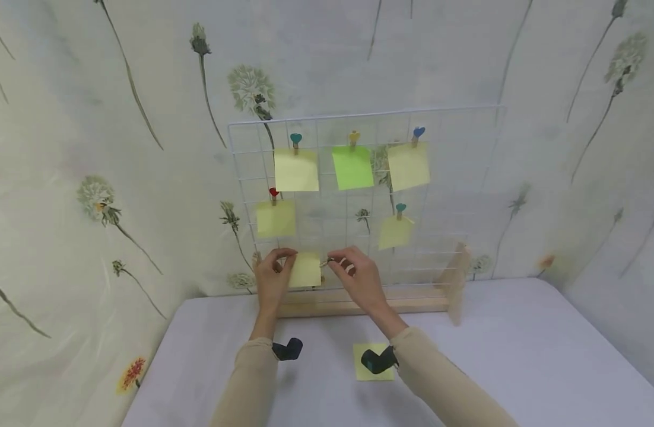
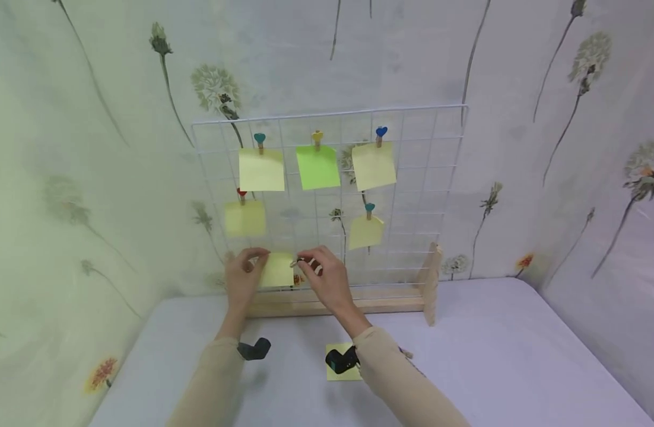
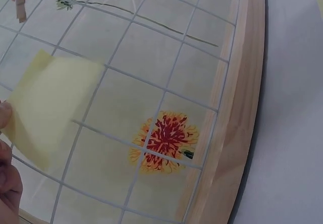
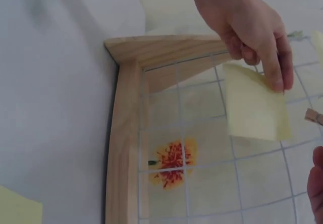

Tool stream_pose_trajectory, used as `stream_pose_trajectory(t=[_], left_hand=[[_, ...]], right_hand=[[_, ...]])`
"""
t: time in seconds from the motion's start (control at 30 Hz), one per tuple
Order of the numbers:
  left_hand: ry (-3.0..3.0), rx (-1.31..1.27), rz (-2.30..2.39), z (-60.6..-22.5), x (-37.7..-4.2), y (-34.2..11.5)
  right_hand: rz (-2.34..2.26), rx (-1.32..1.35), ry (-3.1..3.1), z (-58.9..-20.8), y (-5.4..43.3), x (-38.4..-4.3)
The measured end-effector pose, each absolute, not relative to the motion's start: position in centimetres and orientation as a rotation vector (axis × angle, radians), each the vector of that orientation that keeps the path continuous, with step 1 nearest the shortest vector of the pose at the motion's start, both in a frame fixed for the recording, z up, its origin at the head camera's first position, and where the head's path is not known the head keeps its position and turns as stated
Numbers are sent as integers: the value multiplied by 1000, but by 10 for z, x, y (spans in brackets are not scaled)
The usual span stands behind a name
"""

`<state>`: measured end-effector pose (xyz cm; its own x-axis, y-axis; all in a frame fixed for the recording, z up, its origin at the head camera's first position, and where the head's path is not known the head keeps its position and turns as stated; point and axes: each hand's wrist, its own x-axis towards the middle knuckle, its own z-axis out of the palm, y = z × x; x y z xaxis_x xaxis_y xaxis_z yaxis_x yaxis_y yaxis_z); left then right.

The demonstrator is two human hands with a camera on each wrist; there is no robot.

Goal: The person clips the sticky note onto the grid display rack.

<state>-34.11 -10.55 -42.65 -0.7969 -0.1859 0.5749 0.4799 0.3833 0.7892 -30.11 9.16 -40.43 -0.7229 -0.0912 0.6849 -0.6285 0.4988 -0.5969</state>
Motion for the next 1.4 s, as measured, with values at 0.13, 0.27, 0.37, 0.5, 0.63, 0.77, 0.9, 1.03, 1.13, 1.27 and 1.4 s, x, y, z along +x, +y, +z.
stream_pose_trajectory(t=[0.13,0.27,0.37,0.5,0.63,0.77,0.9,1.03,1.13,1.27,1.4], left_hand=[[-2031,-267,-1425,-427,-340,-102],[-2030,-225,-1397,-428,-340,-101],[-2022,-210,-1386,-428,-340,-102],[-2013,-215,-1381,-429,-341,-101],[-2013,-210,-1390,-431,-343,-99],[-1998,-208,-1393,-431,-344,-98],[-1973,-213,-1389,-431,-342,-100],[-1969,-217,-1390,-431,-341,-101],[-1970,-217,-1395,-431,-341,-100],[-1970,-212,-1416,-432,-341,-101],[-1970,-205,-1423,-433,-340,-101]], right_hand=[[1138,555,-2139,-406,87,-307],[1029,548,-2146,-403,77,-316],[970,562,-2155,-399,70,-322],[934,567,-2155,-395,67,-328],[924,564,-2138,-392,67,-332],[937,570,-2125,-391,67,-334],[936,562,-2160,-391,63,-336],[941,558,-2180,-390,61,-338],[951,572,-2168,-390,61,-339],[974,595,-2162,-389,61,-340],[975,602,-2172,-388,59,-340]])
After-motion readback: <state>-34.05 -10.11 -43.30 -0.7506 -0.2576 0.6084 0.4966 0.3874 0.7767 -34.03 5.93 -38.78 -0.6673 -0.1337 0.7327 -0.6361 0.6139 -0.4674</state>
